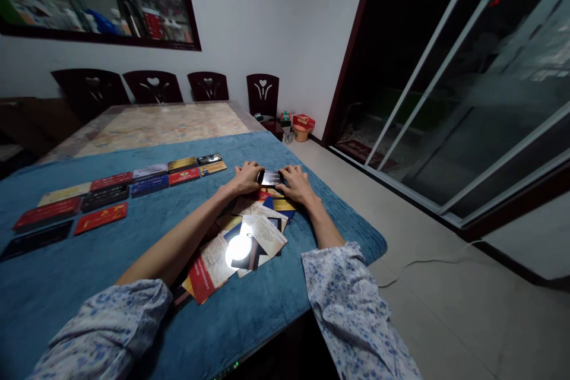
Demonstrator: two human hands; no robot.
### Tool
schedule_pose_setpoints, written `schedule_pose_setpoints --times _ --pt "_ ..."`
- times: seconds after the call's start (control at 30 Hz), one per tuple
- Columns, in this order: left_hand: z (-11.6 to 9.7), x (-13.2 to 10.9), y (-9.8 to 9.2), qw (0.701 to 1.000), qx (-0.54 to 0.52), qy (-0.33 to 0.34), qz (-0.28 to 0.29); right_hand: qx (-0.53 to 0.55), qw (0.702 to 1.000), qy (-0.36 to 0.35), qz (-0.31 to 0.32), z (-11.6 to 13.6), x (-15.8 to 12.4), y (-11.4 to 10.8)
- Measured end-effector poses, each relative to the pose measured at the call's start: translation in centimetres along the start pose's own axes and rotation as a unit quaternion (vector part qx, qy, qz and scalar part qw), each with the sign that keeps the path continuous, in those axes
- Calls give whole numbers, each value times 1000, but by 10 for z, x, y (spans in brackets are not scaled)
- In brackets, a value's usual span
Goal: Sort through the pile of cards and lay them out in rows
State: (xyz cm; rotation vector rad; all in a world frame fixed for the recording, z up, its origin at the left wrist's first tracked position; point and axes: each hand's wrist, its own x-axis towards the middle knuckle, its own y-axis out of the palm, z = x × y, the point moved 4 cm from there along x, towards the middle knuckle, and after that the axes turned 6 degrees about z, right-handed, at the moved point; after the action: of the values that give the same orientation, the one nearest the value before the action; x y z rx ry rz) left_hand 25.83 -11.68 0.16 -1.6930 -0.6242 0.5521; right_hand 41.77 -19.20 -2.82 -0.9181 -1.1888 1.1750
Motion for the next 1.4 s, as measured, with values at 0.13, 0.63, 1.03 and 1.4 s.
schedule_pose_setpoints --times 0.13,0.63,1.03,1.4 --pt "0 -6 -4 1000 6 6 15 2 1000 -2 3 3 0 0" --pt "21 -40 -6 1000 -11 3 14 0 998 -55 12 30 -1 -6" --pt "34 -59 -4 1000 4 -17 14 -6 996 -80 47 49 3 -7" --pt "46 -77 -9 999 10 -28 16 13 992 -105 73 69 11 -7"
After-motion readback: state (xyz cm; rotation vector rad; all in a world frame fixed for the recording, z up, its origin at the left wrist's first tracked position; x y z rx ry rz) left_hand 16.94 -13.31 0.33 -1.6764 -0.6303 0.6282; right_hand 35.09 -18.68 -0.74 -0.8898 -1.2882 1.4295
